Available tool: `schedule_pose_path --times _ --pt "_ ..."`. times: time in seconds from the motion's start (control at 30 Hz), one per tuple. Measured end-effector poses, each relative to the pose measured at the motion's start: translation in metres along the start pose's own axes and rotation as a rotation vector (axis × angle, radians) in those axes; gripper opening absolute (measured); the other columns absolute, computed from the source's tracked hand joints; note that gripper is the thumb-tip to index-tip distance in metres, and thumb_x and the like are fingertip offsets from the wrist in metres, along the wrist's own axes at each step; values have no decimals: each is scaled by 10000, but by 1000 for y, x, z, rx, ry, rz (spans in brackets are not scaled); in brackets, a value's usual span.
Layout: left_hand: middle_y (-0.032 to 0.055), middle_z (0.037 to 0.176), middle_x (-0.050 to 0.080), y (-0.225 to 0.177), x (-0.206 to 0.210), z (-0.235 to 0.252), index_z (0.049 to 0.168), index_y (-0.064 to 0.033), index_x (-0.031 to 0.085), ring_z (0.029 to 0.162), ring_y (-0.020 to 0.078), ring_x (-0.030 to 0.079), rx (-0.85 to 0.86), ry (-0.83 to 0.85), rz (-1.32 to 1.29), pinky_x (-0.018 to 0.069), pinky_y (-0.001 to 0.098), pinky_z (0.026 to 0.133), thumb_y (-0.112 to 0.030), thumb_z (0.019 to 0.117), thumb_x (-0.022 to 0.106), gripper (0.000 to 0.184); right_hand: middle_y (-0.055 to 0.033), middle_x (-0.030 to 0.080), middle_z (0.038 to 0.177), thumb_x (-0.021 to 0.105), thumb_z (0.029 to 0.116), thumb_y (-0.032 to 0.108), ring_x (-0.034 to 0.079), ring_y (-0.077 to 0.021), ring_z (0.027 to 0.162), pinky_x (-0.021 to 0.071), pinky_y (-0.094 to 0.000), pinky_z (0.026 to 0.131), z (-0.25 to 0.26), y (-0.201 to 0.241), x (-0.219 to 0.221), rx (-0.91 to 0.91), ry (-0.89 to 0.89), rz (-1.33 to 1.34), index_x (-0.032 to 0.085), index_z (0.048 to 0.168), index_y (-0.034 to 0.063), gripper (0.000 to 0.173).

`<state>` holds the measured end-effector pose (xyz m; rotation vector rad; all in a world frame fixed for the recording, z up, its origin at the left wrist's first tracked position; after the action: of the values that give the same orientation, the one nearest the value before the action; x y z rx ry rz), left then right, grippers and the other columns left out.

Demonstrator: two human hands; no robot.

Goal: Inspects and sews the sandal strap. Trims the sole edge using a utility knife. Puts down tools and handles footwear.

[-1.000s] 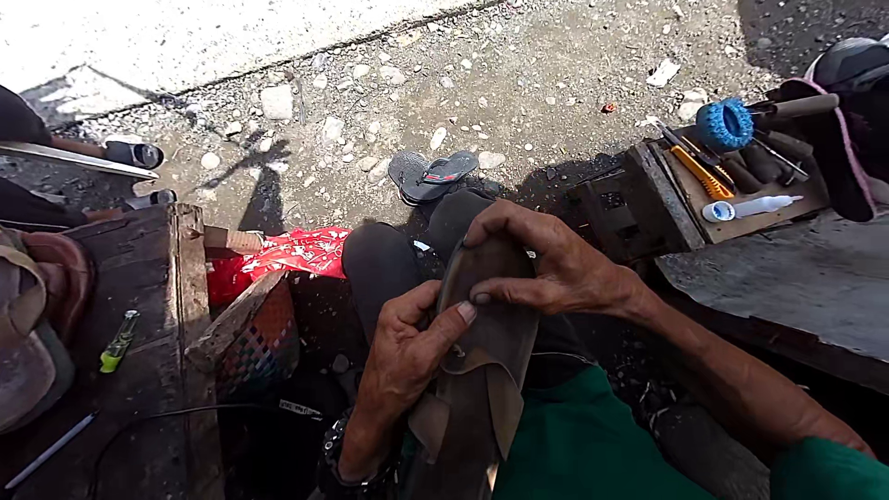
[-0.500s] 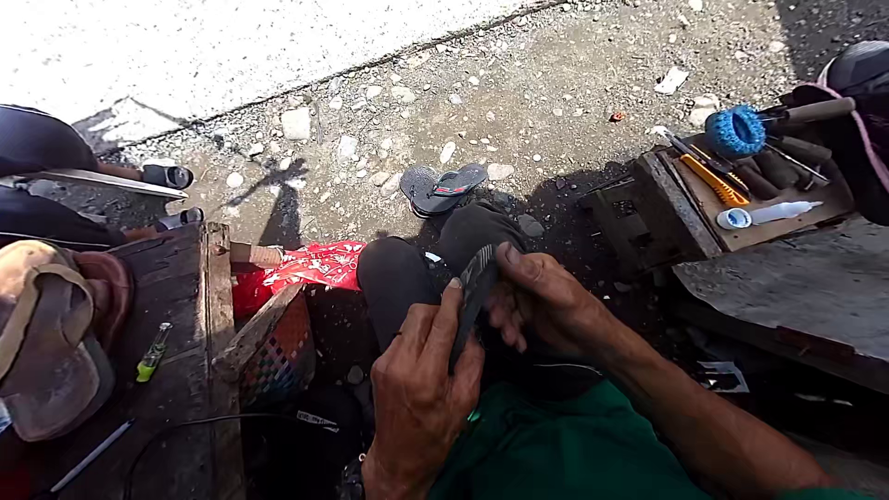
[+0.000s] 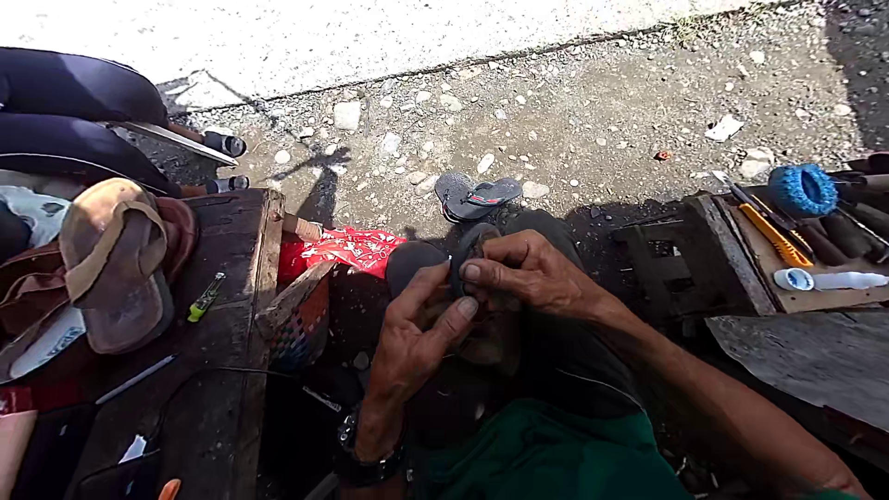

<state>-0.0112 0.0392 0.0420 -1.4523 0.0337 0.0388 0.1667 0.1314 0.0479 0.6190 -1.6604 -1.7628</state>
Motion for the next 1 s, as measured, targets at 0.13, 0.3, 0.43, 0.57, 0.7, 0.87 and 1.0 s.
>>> schedule_pose_path --times 0.13,0.3,0.43,0.57,0.7,0.87,1.0 --pt "24 1002 736 11 -32 7 1216 0 660 869 106 712 -179 -135 70 615 291 772 -320 1000 636 386 28 676 757 540 1054 168 641 9 670 558 -177 641 30 -32 27 68 123 -74 695 891 13 274" --pt "13 910 735 29 -57 10 1049 -47 733 819 99 703 -294 -132 -55 606 279 772 -199 1004 615 197 15 683 750 538 1053 171 643 10 645 560 -173 616 53 -43 30 115 319 -101 711 903 -1 286" --pt "-11 894 739 44 -57 11 1008 -60 761 820 66 691 -155 -161 -38 586 253 770 -183 1011 602 201 34 656 704 540 1055 184 625 18 608 547 -166 570 56 -51 27 87 304 -63 682 835 19 310" --pt "-6 886 722 60 -59 7 983 -48 756 805 51 670 -15 -144 -30 568 236 750 -207 1008 623 209 31 627 650 556 1040 157 606 24 582 523 -156 541 49 -62 32 0 239 -29 662 766 12 328" --pt "-16 847 703 65 -64 7 948 -32 742 773 20 644 36 -111 -21 542 204 704 -218 1002 636 220 18 625 649 552 1048 162 613 19 594 524 -160 547 51 -66 30 -34 268 -23 652 750 8 351" --pt "-8 853 704 69 -65 9 950 -16 742 798 23 645 49 -101 -14 540 204 725 -206 1002 633 226 0 607 634 544 1051 144 601 7 590 503 -164 541 53 -67 29 -68 266 -33 621 726 2 363" --pt "-1 860 714 72 -65 10 952 -18 752 813 27 652 69 -85 -59 544 211 742 -208 1001 642 225 -15 598 626 541 1049 146 588 -1 583 483 -167 537 47 -69 31 -103 218 -55 622 726 -9 367"
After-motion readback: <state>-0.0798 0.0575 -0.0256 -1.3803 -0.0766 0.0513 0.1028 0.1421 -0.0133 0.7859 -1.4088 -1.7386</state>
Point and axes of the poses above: each hand's wrist, its own z-axis towards the middle knuckle, its own x-axis out of the palm, y = z × x, the point moved 1 cm from there along z, towards the middle knuckle
